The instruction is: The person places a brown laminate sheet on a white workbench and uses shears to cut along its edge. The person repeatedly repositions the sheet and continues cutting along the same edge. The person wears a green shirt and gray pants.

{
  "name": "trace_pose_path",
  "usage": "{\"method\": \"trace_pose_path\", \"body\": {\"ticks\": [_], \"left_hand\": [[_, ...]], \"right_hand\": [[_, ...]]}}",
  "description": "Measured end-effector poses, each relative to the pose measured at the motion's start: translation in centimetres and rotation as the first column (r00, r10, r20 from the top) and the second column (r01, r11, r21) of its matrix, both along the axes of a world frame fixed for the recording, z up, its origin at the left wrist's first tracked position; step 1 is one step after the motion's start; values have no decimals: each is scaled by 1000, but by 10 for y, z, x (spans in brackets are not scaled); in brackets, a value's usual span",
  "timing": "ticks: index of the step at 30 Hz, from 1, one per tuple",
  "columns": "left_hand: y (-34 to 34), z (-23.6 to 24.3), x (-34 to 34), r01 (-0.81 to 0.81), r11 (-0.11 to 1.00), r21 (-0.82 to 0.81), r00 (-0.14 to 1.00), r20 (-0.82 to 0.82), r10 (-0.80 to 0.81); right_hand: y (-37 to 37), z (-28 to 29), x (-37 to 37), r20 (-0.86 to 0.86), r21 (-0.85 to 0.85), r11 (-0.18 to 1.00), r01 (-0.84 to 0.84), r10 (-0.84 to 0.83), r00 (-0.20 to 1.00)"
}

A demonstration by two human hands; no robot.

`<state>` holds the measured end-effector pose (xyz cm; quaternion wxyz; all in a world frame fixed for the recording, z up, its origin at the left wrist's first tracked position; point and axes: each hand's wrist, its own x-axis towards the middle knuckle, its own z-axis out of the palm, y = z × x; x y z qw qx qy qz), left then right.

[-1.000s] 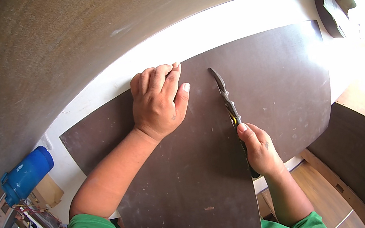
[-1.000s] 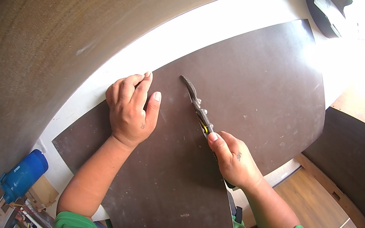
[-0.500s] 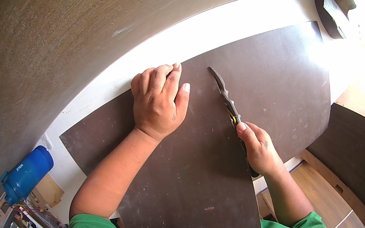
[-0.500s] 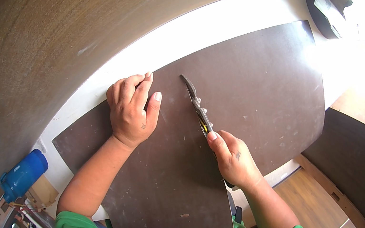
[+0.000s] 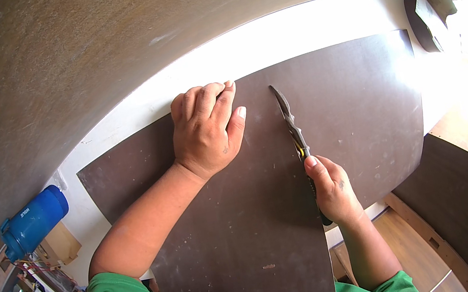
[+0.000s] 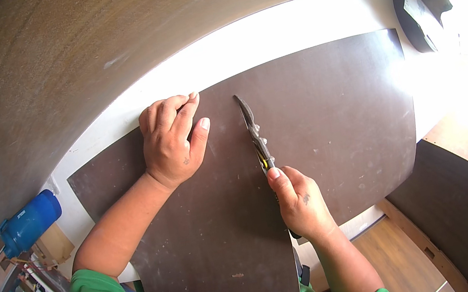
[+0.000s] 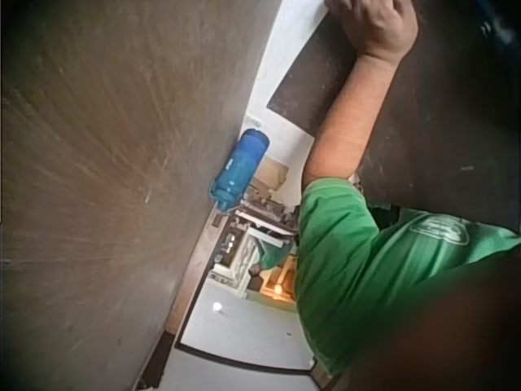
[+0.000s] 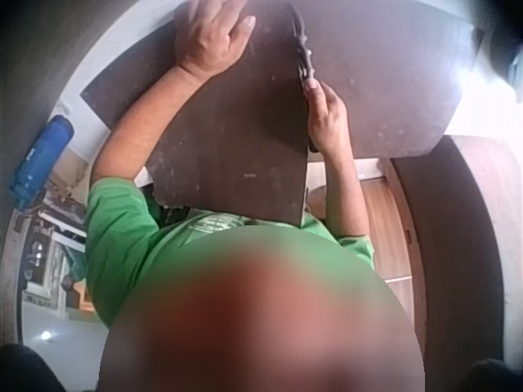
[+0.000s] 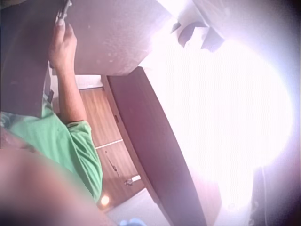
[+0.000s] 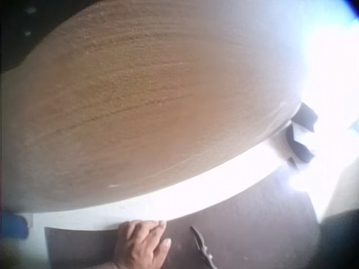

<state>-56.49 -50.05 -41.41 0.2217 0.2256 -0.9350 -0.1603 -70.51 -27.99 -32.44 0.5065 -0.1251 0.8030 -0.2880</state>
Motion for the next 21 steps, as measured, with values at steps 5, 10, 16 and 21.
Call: {"method": "trace_pose_path", "body": {"ticks": [5,10,16,21], "left_hand": [[0,0,0,0,1000,0,1000,-2,0],[-1,1,0,1,1000,3,1000,1,-1],[0,2,-1,-2,1000,6,1000,5,2],[2,6,-1,-2,999,45,1000,14,1]], "right_hand": [[-3,1,-2,13,2,1000,6,-7,1000],[-4,1,-1,20,0,1000,20,-20,1000],[-4,0,0,-13,4,1000,10,-10,1000],[-7,2,-2,5,4,1000,18,-18,1000]]}}
